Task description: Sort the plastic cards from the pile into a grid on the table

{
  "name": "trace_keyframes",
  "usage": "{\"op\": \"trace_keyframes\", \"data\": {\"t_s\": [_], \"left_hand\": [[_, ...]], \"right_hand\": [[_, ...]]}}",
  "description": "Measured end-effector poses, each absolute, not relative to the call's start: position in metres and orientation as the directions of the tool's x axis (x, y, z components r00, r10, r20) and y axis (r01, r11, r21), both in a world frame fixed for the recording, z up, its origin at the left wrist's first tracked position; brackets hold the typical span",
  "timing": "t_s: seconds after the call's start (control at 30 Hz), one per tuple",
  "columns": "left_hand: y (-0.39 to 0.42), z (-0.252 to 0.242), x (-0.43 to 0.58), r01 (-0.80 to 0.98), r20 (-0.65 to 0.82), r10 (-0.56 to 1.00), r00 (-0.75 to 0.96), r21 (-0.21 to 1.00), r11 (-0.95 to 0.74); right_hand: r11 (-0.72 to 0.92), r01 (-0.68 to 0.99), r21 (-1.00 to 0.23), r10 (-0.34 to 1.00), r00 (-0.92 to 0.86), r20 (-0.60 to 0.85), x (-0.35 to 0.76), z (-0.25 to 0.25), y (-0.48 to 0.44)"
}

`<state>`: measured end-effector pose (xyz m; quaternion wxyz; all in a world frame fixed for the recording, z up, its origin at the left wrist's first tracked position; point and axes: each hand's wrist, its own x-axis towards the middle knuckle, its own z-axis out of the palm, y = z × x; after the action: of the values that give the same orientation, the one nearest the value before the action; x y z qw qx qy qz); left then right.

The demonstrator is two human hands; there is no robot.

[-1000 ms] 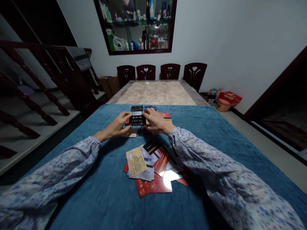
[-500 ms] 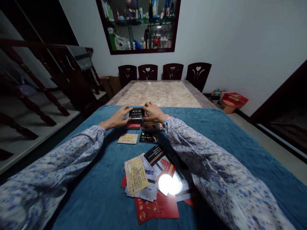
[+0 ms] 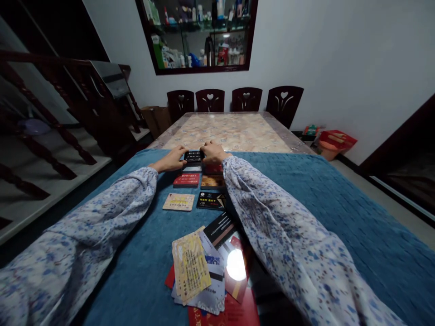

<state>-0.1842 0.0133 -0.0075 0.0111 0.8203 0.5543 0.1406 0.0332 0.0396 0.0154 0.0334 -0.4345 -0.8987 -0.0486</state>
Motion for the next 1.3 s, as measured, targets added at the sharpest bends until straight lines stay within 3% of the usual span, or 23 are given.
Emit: {"op": "trace_keyframes", "data": {"t_s": [0.47,0.77,1.07,1.3], "left_hand": [[0.049,-0.011,-0.181,0.937,0.101,0.95,0.297,0.161,-0.31],[0.059,-0.013,-0.183,0.938,0.052,0.958,0.281,0.195,-0.286],[0.053,-0.011,-0.182,0.884,0.039,0.931,0.363,0.3,-0.358],[0.056,-0.01,-0.182,0.909,0.017,0.932,0.363,0.214,-0.358]], "right_hand": [[0.559,0.827,0.057,0.828,-0.561,0.012,0.021,0.01,0.061],[0.569,0.821,-0.049,0.821,-0.571,-0.035,0.022,0.013,0.066],[0.603,0.797,-0.04,0.795,-0.604,-0.056,0.019,0.01,0.071],[0.596,0.803,0.002,0.802,-0.596,-0.047,0.018,0.008,0.072]]}}
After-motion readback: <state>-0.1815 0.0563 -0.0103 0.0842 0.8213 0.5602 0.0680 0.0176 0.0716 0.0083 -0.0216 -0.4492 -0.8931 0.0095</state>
